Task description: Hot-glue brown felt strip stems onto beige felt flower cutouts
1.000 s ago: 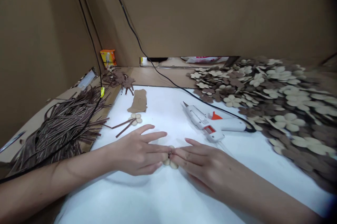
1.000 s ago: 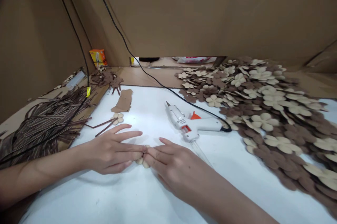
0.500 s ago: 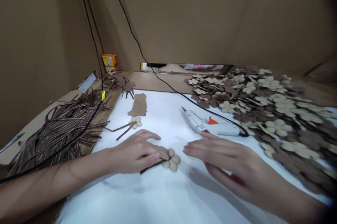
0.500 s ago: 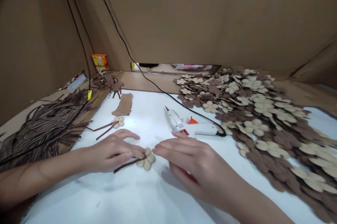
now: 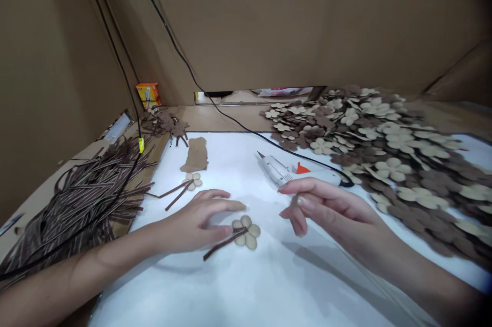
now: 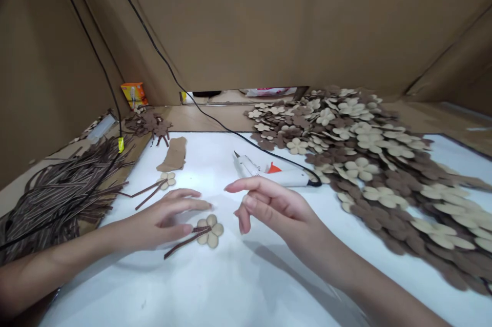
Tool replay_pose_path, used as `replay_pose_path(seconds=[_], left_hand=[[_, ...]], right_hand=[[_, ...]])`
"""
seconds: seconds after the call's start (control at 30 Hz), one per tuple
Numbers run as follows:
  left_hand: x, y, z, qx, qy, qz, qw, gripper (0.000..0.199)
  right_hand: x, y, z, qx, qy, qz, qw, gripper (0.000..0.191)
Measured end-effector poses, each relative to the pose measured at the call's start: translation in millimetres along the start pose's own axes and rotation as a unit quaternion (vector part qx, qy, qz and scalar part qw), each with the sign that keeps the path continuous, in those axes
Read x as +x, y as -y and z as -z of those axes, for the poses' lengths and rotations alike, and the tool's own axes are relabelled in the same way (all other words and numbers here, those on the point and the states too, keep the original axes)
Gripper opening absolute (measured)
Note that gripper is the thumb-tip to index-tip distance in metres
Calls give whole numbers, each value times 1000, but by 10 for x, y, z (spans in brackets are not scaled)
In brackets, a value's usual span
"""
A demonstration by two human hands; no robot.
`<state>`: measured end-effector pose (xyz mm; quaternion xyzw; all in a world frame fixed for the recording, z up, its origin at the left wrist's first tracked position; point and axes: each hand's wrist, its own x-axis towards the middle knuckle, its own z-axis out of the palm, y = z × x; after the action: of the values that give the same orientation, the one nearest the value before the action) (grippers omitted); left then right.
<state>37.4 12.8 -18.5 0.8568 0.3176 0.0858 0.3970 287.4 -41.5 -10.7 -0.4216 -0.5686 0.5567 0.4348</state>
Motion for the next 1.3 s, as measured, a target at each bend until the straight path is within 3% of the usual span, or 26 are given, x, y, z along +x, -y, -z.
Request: replay_pose_path(seconds=[0.17,0.3,0.53,0.63,0.73,0.83,0.97,1.13,1.3], left_hand=[[11,-8,-31,111,51,-66,990,62],[28,-26,-39,134,70,-103,983,46],[-24,-27,-25,213,-13,-178,960,38],[-29,-18,-16,193,-57,-170,965,27],[-9,-22,-26,153,-95,-122,976,23],[20,-32,-60,142,-73,-74,984,25],[46,-20,-110,125,-32,-70,989,30],[40,18,-116,36,-51,-63,996,22],[16,43,-118,-48,-74,-60,994,11]], right_hand=[[-49,39,-33,-26,57,-37,997,21],[-55,67,-62,-24,90,-73,993,27],[-40,53,-61,-13,49,-52,997,27],[-61,85,-88,-32,8,-59,998,31],[-82,87,-102,-35,7,-67,997,33],[-75,57,-95,-33,42,-62,997,28],[-32,48,-109,-29,67,-54,996,16],[1,85,-167,-104,63,-75,990,12],[8,62,-164,-87,34,-113,989,15]])
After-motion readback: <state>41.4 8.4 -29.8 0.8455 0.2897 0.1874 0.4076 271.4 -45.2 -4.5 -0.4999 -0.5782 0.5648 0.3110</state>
